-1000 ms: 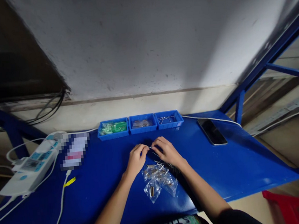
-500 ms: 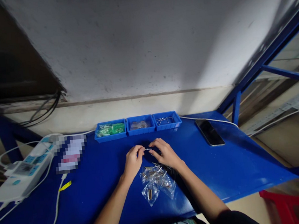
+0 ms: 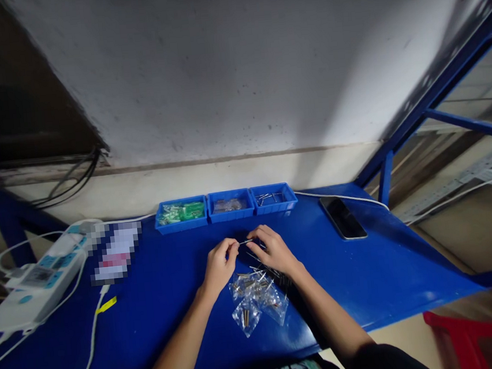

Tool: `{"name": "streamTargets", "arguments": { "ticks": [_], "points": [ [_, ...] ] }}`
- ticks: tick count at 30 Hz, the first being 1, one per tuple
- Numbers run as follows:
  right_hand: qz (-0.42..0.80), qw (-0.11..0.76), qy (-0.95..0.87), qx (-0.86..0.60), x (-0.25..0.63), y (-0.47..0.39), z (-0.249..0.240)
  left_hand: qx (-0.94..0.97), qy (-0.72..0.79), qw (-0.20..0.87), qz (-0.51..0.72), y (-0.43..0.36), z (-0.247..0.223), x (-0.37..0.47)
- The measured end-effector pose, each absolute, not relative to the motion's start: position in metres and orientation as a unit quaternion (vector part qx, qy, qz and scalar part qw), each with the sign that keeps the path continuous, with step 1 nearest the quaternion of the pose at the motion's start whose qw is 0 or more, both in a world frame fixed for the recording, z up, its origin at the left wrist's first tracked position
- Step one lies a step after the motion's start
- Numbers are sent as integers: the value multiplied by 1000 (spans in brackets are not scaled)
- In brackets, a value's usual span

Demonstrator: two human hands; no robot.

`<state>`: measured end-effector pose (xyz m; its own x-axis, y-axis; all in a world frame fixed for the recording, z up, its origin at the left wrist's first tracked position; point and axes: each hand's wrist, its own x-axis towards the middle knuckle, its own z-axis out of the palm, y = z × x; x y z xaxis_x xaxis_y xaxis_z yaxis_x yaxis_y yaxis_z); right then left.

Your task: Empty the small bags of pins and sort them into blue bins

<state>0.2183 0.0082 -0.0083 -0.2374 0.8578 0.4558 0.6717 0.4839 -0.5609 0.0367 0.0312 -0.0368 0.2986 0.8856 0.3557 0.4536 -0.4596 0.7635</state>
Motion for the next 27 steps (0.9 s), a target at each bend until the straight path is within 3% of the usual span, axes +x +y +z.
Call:
{"name": "streamTargets", "arguments": {
  "ticks": [7, 13, 15, 18, 21, 27],
  "points": [
    [69, 365, -797, -476, 223, 9, 4, 768, 448, 280, 364, 32, -38, 37],
    [-136, 618, -624, -457, 251, -3, 35, 841, 440, 217, 230, 32, -35, 43],
    [-198, 647, -561, -476, 262, 0, 43, 850, 443, 203, 201, 32, -33, 44],
    [-187, 565, -545, -590, 274, 16, 40, 855, 437, 207, 185, 33, -32, 42],
    [-67, 467, -574, -670, 276, 27, 19, 856, 430, 219, 184, 34, -31, 39],
    [63, 435, -639, -631, 247, 24, -14, 867, 422, 223, 143, 33, -28, 39]
  ]
}}
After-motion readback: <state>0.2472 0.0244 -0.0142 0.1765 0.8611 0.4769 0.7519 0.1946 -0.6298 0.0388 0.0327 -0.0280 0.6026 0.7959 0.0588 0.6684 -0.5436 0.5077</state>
